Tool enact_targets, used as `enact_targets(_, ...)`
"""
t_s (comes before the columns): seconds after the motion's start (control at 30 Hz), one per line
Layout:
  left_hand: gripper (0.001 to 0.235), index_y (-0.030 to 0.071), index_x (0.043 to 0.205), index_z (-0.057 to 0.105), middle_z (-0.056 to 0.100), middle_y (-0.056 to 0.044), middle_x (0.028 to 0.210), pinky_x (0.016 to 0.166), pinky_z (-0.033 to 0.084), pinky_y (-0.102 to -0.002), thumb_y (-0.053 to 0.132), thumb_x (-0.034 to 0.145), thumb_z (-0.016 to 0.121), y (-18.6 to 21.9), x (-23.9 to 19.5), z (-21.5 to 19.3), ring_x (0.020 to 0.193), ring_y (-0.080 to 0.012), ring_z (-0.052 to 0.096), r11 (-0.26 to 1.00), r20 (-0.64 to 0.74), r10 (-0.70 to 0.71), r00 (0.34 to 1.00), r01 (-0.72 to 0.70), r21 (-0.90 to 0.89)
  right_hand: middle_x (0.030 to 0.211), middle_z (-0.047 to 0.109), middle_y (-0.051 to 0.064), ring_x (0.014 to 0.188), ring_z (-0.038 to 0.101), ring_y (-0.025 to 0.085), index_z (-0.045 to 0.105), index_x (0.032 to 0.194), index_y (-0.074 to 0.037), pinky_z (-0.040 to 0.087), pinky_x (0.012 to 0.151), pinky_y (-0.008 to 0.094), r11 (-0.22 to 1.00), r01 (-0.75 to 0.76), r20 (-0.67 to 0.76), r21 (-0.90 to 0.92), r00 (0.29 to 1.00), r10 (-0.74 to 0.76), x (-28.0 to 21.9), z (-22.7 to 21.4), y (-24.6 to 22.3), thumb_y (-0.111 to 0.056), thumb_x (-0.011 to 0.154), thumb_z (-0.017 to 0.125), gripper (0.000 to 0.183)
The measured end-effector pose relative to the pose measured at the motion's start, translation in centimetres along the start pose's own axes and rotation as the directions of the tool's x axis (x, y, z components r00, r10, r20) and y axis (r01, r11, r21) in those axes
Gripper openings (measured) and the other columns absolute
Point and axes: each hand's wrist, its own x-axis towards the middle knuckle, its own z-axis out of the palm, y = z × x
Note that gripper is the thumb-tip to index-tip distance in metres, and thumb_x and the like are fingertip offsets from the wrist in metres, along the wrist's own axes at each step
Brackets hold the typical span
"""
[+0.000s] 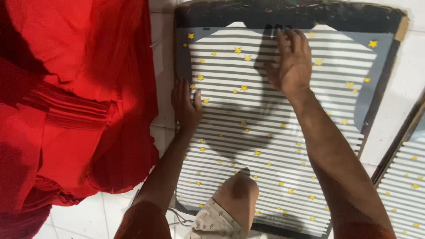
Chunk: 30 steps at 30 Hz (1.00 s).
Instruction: The person irons a piece of striped fabric with yellow stars laid on a flat board using an electric iron. They repeatedly move the iron over the fabric, adjust the material with their hands, and briefly handle the iron's cord.
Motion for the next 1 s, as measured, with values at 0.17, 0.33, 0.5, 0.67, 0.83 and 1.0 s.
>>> enact_targets(0.17,0.052,-0.001,0.142,0.054,0.052,-0.022,0.149,0.117,0.039,-0.056,0.035,0.109,0.036,1.7,1.1,0.3,0.139,-0.0405,0.049,0.998,-0.092,-0.033,0.995,0.038,0.054,0.129,0.050,0.016,0.112,0.044,0.034,0.049,0.151,-0.010,0.043,0.095,0.047,0.993,0.032,0.150,-0.116,0.989,-0.014,3.8,2.1,-0.8,-0.069,0.078,0.078,0.099)
enact_targets(0.33,0.051,-0.003,0.137,0.058,0.050,-0.020,0.152,0.119,0.034,-0.054,0.032,0.106,0.037,1.6,0.9,-0.3,0.144,-0.0361,0.043,0.995,-0.012,-0.076,0.997,0.077,0.058,0.131,0.050,0.014,0.119,0.041,0.035,0.065,0.138,-0.013,0.040,0.100,0.050,0.993,-0.074,0.238,-0.097,0.967,0.095,5.3,2.0,-1.5,-0.065,0.071,0.086,0.088)
enact_targets(0.5,0.060,-0.002,0.142,0.055,0.048,-0.020,0.153,0.121,0.030,-0.053,0.040,0.106,0.030,1.5,0.9,-0.3,0.146,-0.0361,0.040,0.993,0.037,-0.120,0.992,0.120,0.011,0.110,0.059,0.007,0.103,0.050,0.030,0.063,0.112,-0.018,0.036,0.093,0.044,0.989,0.029,0.177,-0.144,0.984,-0.003,5.7,2.3,-1.2,-0.058,0.083,0.083,0.054)
enact_targets(0.67,0.057,-0.004,0.141,0.057,0.047,-0.020,0.153,0.120,0.032,-0.054,0.035,0.107,0.035,1.5,0.9,-0.3,0.145,-0.0375,0.041,0.997,0.013,-0.081,0.997,0.081,0.018,0.104,0.071,0.005,0.090,0.053,0.028,0.076,0.109,-0.018,0.042,0.077,0.041,0.979,0.198,0.065,-0.036,0.979,-0.196,4.0,3.2,-0.9,-0.019,0.094,0.063,0.020)
enact_targets(0.83,0.058,-0.005,0.139,0.058,0.050,-0.022,0.151,0.119,0.033,-0.053,0.035,0.104,0.034,1.7,1.1,-0.5,0.144,-0.0376,0.043,0.994,0.033,-0.105,0.994,0.104,0.028,0.078,0.063,0.002,0.077,0.053,0.023,0.072,0.092,-0.017,0.038,0.074,0.039,0.987,0.153,0.079,-0.054,0.986,-0.149,4.6,1.6,-2.8,-0.022,0.104,0.050,0.025)
enact_targets(1.0,0.053,-0.005,0.142,0.055,0.045,-0.020,0.155,0.121,0.032,-0.052,0.026,0.101,0.044,1.1,0.7,-0.2,0.146,-0.0369,0.040,0.997,0.032,-0.047,0.998,0.045,0.062,0.099,0.077,0.005,0.097,0.070,0.034,0.075,0.114,-0.021,0.046,0.098,0.054,0.975,-0.201,0.620,-0.098,0.754,0.218,10.2,0.0,-3.8,-0.027,0.072,0.074,0.042)
